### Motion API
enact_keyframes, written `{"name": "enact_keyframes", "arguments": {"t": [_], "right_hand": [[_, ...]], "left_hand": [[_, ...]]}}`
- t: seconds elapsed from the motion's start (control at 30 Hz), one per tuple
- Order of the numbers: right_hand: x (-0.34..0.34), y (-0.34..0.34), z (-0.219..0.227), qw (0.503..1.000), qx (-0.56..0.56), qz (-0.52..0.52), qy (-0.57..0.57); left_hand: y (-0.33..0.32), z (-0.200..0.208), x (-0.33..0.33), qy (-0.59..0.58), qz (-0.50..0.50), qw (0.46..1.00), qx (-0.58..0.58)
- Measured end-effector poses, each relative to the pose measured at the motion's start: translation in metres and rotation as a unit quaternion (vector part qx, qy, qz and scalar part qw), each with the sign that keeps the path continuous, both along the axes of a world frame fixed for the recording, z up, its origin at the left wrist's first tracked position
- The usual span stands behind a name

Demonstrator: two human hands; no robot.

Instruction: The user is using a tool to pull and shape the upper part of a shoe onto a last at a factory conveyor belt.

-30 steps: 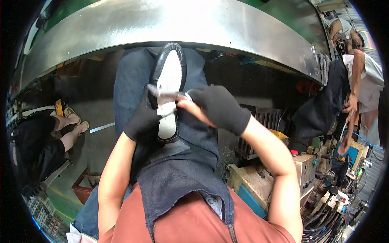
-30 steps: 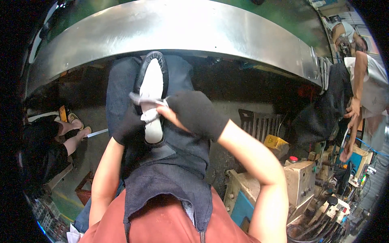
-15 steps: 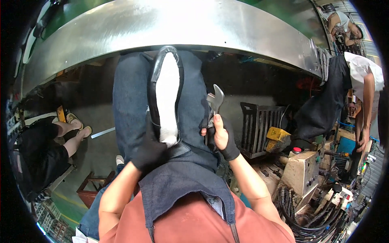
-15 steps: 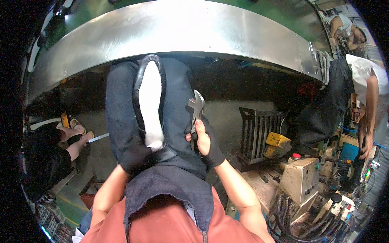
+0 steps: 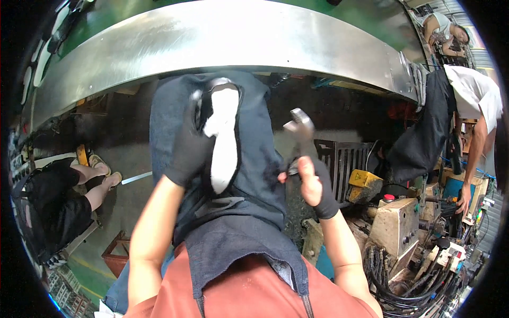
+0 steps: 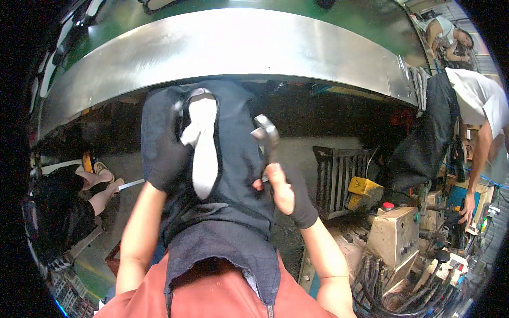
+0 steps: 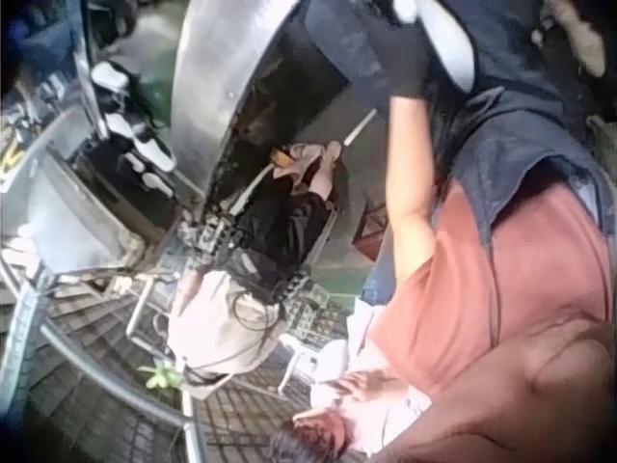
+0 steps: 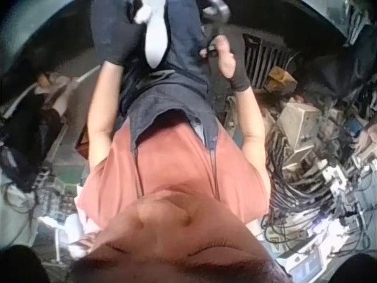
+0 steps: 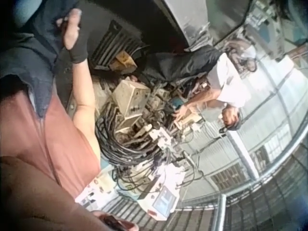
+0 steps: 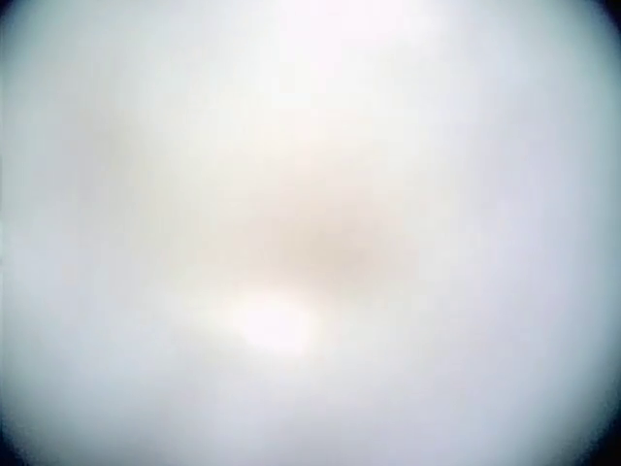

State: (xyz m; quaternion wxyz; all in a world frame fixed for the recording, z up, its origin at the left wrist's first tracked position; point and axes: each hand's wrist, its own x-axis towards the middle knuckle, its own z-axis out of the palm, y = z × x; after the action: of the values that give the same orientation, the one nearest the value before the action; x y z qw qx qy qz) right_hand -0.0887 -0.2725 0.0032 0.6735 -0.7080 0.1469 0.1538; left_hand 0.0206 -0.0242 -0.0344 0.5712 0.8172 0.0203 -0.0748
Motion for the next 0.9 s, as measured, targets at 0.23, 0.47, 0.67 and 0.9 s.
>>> {"name": "enact_keyframes", "arguments": {"t": [0.23, 0.47, 0.67, 0.9], "right_hand": [[0.072, 0.002, 0.002, 0.903, -0.183, 0.389, -0.021], [0.102, 0.043, -0.002, 0.722, -0.487, 0.444, -0.211], [0.115, 0.008, -0.053, 0.709, -0.43, 0.412, -0.378], [0.137, -0.005, 0.029, 0.777, -0.305, 0.542, 0.096]], "left_hand": [[0.003, -0.035, -0.064, -0.055, -0.032, 0.994, 0.089], [0.013, -0.054, -0.067, -0.065, -0.025, 0.988, 0.137], [0.003, -0.057, -0.039, -0.008, -0.019, 1.0, -0.014], [-0.008, -0.047, -0.019, -0.002, -0.005, 0.993, 0.12]]}}
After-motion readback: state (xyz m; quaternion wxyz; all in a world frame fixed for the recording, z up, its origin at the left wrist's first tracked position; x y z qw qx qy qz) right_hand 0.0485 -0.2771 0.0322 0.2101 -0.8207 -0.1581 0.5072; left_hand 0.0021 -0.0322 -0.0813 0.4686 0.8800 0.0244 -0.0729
